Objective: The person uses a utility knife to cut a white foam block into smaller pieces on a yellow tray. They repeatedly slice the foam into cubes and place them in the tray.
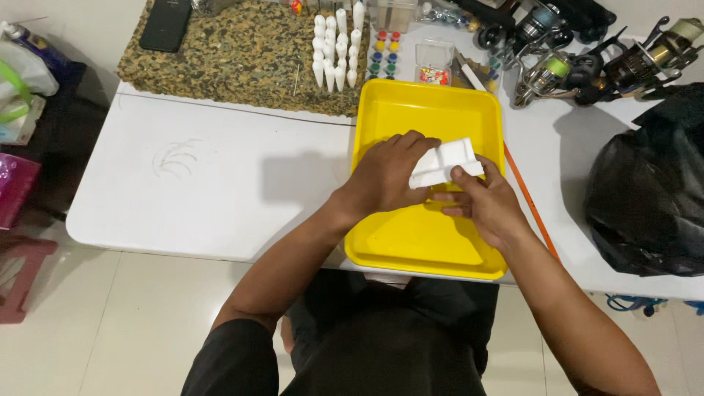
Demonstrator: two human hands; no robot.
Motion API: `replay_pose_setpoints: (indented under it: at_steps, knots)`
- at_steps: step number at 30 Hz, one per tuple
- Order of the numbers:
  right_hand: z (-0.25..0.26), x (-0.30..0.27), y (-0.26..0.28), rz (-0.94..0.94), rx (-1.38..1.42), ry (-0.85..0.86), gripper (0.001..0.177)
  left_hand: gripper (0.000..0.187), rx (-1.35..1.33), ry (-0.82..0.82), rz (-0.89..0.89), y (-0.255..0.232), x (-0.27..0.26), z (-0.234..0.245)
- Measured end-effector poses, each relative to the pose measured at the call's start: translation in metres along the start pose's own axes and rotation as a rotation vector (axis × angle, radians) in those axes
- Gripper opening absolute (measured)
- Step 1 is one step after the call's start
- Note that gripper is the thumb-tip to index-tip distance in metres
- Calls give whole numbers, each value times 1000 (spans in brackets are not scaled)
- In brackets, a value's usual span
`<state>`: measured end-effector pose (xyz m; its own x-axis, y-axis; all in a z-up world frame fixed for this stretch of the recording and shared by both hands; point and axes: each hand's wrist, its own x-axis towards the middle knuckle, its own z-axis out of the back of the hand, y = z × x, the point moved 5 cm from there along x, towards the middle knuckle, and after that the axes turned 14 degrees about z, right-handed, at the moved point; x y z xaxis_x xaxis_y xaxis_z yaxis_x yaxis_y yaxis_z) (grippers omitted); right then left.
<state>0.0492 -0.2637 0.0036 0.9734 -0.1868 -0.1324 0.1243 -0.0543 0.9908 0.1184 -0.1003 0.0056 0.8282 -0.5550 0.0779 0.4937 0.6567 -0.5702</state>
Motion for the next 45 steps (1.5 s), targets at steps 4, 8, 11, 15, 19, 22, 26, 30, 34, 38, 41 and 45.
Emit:
replay_pose_setpoints:
  at_steps: [4, 8, 11, 15, 19, 22, 26, 30, 34, 38, 41, 45]
  knots:
    - [20, -4, 24, 43, -258, 123, 96, 75, -49, 18, -6, -4, 1, 12]
    - [45, 2, 52, 69, -558, 202, 87, 76, -75, 84, 40, 4, 15, 1]
    - [70, 25, 44, 185, -624, 172, 60, 76, 44, 84, -5, -1, 21, -2]
    - [96, 76, 35, 465, -847, 109, 24, 78, 255, 187, -13, -8, 22, -13]
    - [103, 160, 26, 613, -1108, 43, 12, 75, 243, 273, 12, -8, 24, -13]
    - [83, 212, 27, 555, -1315, 25, 19, 74, 257, 288, 30, -3, 26, -15]
    - [53, 251, 26, 369, -1485, 58, 27, 80, 243, 318, 52, -2, 24, -14]
    - [69, 315, -25, 174, -1557, 59, 42, 87, 228, 309, 97, -4, 20, -9]
    - [42, 269, 12, 9, -1573, 86, 31, 73, 115, 182, 83, 17, 32, -41]
    - [65, 268, 15, 240, -1519, -8, 38, 74, 88, 125, 43, 16, 33, -41]
    - [83, 253, 24, 588, -1342, -98, 19, 72, 70, 17, -18, 14, 32, -32]
    - [93, 184, 50, 1094, -1022, -165, 15, 76, 111, -43, -58, 14, 37, -31]
